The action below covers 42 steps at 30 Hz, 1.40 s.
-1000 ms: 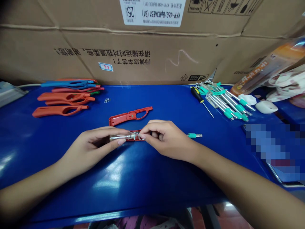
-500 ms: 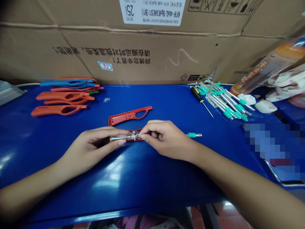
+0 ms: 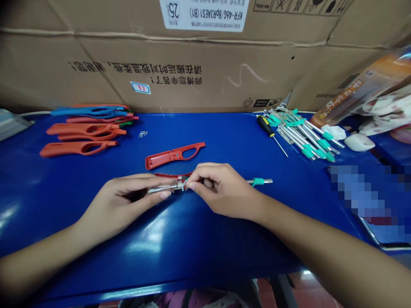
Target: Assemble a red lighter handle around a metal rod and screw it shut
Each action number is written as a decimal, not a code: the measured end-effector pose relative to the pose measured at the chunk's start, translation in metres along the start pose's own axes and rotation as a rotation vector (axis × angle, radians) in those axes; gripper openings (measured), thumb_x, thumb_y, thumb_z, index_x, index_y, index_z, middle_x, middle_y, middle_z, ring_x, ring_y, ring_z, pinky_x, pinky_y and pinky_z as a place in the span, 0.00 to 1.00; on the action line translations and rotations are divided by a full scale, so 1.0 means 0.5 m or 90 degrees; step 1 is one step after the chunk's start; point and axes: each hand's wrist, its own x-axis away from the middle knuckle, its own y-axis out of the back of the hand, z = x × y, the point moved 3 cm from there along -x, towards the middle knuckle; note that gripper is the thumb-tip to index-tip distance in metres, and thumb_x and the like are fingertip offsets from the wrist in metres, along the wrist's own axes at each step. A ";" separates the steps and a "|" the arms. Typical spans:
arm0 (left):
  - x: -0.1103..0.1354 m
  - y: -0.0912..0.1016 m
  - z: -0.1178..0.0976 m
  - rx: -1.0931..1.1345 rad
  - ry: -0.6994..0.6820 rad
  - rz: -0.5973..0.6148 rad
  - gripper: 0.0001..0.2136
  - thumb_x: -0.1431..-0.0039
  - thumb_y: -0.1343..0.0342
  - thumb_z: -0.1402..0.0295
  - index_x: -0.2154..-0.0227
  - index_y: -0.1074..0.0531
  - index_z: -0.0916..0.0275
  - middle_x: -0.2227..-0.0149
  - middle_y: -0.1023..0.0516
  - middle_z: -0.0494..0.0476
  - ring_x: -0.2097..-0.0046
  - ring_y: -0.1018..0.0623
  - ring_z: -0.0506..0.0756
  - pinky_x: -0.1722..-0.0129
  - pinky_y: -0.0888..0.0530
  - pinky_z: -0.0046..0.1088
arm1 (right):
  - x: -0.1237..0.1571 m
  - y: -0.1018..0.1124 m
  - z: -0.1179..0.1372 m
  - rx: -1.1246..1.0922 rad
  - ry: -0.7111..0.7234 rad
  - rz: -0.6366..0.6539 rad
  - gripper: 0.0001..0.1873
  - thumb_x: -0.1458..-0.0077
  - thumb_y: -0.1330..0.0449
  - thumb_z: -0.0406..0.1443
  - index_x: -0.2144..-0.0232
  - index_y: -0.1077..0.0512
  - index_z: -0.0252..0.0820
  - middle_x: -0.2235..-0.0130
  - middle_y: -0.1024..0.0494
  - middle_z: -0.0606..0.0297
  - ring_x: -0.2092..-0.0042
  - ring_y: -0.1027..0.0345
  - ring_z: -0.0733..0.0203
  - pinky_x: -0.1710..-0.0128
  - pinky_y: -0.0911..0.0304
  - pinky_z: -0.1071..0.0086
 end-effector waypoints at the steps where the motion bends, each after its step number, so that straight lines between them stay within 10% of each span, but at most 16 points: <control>1: 0.001 -0.001 0.000 0.003 -0.004 0.002 0.11 0.40 0.35 0.64 0.55 0.17 0.53 0.53 0.16 0.55 0.58 0.17 0.57 0.64 0.19 0.30 | 0.001 0.000 0.001 0.004 0.004 0.002 0.08 0.38 0.40 0.34 0.68 0.23 0.40 0.72 0.30 0.70 0.76 0.46 0.73 0.78 0.50 0.74; 42: 0.016 -0.009 -0.007 -0.181 -0.181 -0.007 0.10 0.39 0.36 0.70 0.55 0.20 0.59 0.57 0.17 0.55 0.68 0.23 0.48 0.69 0.25 0.23 | -0.003 -0.003 -0.008 -0.115 -0.147 -0.018 0.12 0.42 0.38 0.43 0.68 0.24 0.39 0.78 0.35 0.71 0.77 0.48 0.70 0.79 0.53 0.72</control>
